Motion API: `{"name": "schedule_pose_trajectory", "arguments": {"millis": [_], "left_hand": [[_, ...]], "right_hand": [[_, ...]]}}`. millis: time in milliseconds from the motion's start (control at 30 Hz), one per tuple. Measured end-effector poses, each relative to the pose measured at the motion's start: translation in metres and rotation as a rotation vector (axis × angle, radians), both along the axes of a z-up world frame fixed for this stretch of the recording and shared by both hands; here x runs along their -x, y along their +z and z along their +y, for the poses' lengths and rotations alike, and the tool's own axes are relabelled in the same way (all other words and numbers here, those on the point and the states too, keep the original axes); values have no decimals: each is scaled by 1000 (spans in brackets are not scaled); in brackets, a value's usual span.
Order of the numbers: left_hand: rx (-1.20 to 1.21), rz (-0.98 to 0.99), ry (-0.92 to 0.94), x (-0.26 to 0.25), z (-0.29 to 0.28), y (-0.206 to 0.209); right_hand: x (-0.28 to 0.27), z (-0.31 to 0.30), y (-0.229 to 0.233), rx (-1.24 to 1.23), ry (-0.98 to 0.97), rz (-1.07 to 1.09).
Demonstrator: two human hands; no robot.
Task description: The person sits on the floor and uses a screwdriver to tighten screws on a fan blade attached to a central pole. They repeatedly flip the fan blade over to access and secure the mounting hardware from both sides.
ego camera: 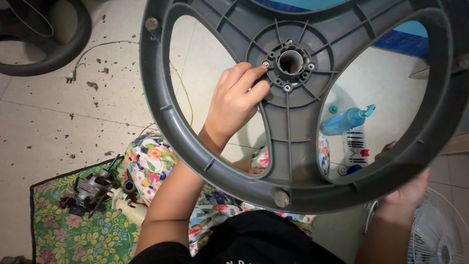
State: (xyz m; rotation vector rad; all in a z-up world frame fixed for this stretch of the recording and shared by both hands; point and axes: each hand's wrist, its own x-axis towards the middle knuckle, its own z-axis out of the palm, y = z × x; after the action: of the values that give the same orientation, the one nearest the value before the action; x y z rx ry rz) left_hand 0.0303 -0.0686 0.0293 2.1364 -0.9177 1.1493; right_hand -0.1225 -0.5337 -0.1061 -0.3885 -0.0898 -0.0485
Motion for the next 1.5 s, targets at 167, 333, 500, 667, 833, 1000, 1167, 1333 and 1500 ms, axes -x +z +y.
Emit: {"name": "schedule_pose_trajectory", "arguments": {"millis": [167,333,500,667,833,1000,1167,1333,1500], "left_hand": [[-17,-3,9,3,1,4],[-38,-11,38,3,-1,4],[-60,30,74,2,-3,-3],[-67,4,89,-4,-6,-10],[-59,-36,77,-9,-9,-10],[-19,-34,49,-17,-7,-10],[72,-26,49,-43,8,-8],[176,100,-21,-58,28,-4],[219,148,-2,-75,41,-6]], "right_hand": [[1,1,-2,-76,-13,40],[1,19,12,-191,24,116],[-4,37,20,-208,-80,134],[-10,38,22,-243,-116,173],[-12,49,14,-65,-182,109],[-22,62,-1,-19,-140,191],[-52,83,-57,104,-126,361],[-86,156,-94,-179,169,630],[-114,239,-122,-223,196,712]]}}
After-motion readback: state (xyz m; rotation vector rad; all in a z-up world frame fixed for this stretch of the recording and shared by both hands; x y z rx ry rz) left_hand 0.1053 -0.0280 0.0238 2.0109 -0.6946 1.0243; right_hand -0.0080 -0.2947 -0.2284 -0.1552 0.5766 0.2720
